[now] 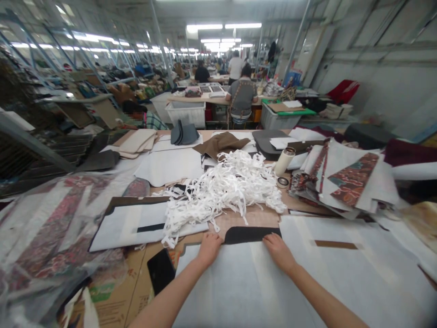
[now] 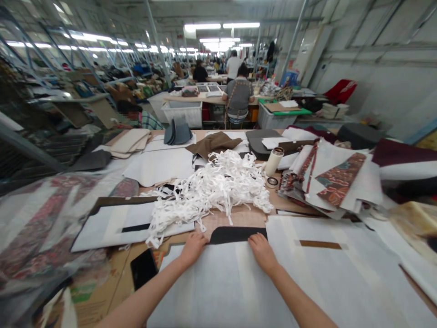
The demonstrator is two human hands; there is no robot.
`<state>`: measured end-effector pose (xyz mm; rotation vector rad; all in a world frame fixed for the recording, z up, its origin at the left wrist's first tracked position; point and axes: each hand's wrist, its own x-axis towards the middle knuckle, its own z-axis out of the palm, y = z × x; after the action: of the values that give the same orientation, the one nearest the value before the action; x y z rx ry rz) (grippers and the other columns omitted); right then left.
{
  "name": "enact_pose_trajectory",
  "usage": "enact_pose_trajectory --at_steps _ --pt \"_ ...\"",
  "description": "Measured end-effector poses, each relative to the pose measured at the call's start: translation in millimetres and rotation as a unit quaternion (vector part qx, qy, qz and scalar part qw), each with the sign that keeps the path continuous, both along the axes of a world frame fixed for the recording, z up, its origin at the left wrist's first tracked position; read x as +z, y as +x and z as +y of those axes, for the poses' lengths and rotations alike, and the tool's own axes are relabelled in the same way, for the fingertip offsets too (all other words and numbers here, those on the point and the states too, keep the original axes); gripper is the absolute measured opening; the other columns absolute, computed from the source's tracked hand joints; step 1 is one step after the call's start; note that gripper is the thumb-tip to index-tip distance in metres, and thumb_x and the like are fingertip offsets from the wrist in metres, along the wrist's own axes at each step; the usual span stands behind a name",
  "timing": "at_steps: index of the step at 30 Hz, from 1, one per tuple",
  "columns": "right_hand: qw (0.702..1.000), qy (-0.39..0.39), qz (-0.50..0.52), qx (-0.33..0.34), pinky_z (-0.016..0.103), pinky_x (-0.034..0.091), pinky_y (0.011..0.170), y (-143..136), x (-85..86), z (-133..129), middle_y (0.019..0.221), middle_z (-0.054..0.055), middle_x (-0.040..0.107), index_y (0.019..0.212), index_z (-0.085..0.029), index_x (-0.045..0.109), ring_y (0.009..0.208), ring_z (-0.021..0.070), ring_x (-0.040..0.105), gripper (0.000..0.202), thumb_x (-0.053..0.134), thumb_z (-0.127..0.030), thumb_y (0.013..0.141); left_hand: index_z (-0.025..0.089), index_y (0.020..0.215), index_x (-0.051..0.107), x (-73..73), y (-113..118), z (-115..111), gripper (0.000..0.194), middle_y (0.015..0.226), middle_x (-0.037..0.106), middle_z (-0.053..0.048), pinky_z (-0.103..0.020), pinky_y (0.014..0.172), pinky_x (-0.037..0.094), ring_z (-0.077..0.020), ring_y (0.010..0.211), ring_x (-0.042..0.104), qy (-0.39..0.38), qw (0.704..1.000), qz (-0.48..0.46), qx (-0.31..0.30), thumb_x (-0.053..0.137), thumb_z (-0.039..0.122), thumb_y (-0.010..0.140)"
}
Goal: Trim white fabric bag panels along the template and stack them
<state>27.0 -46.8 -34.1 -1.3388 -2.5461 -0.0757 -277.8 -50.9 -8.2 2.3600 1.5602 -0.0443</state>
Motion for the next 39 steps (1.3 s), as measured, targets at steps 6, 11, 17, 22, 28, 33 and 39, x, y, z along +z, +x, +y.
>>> enact_pose_trajectory --at_steps 6,11,17,22,28,33,39 --pt "0.965 -0.231 -0.101 -0.077 0.037 0.041 0.078 -18.0 35.7 18.4 0.094 0.011 0.061 0.095 -0.015 0.06 0.092 0.0271 0.055 0.03 0.052 -0.009 0.066 0.018 0.091 0.062 19.4 -8.4 -1.2 0.019 0.097 0.063 -0.005 -0.029 0.082 0.039 -0.0185 0.095 0.056 -0.055 0.994 -0.081 0.054 0.045 0.017 0.082" --pt "0.93 -0.354 -0.023 -0.096 0.027 0.041 0.074 -8.2 77.5 -19.6 0.087 0.007 0.062 0.081 -0.018 0.059 0.084 0.0193 0.058 0.03 0.04 -0.002 0.064 0.022 0.095 0.062 28.0 -21.4 -21.5 0.02 0.096 0.067 -0.003 -0.027 0.08 0.043 -0.0185 0.092 0.06 -0.07 0.988 -0.13 0.033 0.047 0.022 0.082" --pt "0.879 -0.464 0.02 -0.104 0.024 0.04 0.068 40.5 156.5 -38.2 0.081 0.001 0.064 0.075 -0.023 0.06 0.079 0.0176 0.059 0.029 0.044 -0.005 0.06 0.024 0.096 0.064 30.0 13.8 -11.2 0.02 0.097 0.068 -0.001 -0.028 0.079 0.045 -0.019 0.09 0.061 -0.105 0.981 -0.162 -0.01 0.054 0.027 0.079" --pt "0.903 -0.345 -0.09 -0.238 0.027 0.04 0.068 57.5 139.1 16.5 0.083 0.009 0.064 0.078 -0.017 0.063 0.078 0.0209 0.06 0.027 0.044 -0.001 0.066 0.02 0.101 0.063 24.1 62.8 12.9 0.025 0.104 0.065 -0.005 -0.031 0.085 0.043 -0.0201 0.099 0.058 -0.079 0.99 -0.117 0.026 0.048 0.018 0.081" --pt "0.984 -0.15 -0.007 -0.091 0.032 0.043 0.083 -38.0 29.9 17.1 0.109 0.012 0.058 0.111 -0.016 0.057 0.098 0.0222 0.054 0.043 0.051 -0.004 0.07 0.02 0.105 0.062 -5.1 58.1 16.7 0.026 0.105 0.06 -0.007 -0.034 0.088 0.041 -0.0212 0.102 0.053 -0.022 0.994 -0.08 0.072 0.055 0.018 0.079" --pt "0.996 -0.029 0.041 -0.075 0.035 0.047 0.078 -93.9 -19.0 -6.4 0.099 0.01 0.06 0.111 -0.017 0.058 0.091 0.0222 0.053 0.034 0.045 -0.007 0.081 0.022 0.111 0.058 -25.8 43.4 7.7 0.027 0.105 0.059 -0.006 -0.035 0.086 0.04 -0.0211 0.099 0.05 0.052 0.996 -0.071 0.006 0.05 0.022 0.085" --pt "0.998 0.032 0.029 0.046 0.038 0.045 0.086 -85.1 -18.8 -13.1 0.104 0.011 0.059 0.111 -0.013 0.057 0.098 0.022 0.051 0.032 0.039 -0.006 0.086 0.02 0.118 0.051 -24.8 28.0 3.5 0.031 0.112 0.056 -0.009 -0.038 0.09 0.037 -0.0207 0.104 0.047 0.077 0.991 -0.026 -0.102 0.035 0.016 0.091"
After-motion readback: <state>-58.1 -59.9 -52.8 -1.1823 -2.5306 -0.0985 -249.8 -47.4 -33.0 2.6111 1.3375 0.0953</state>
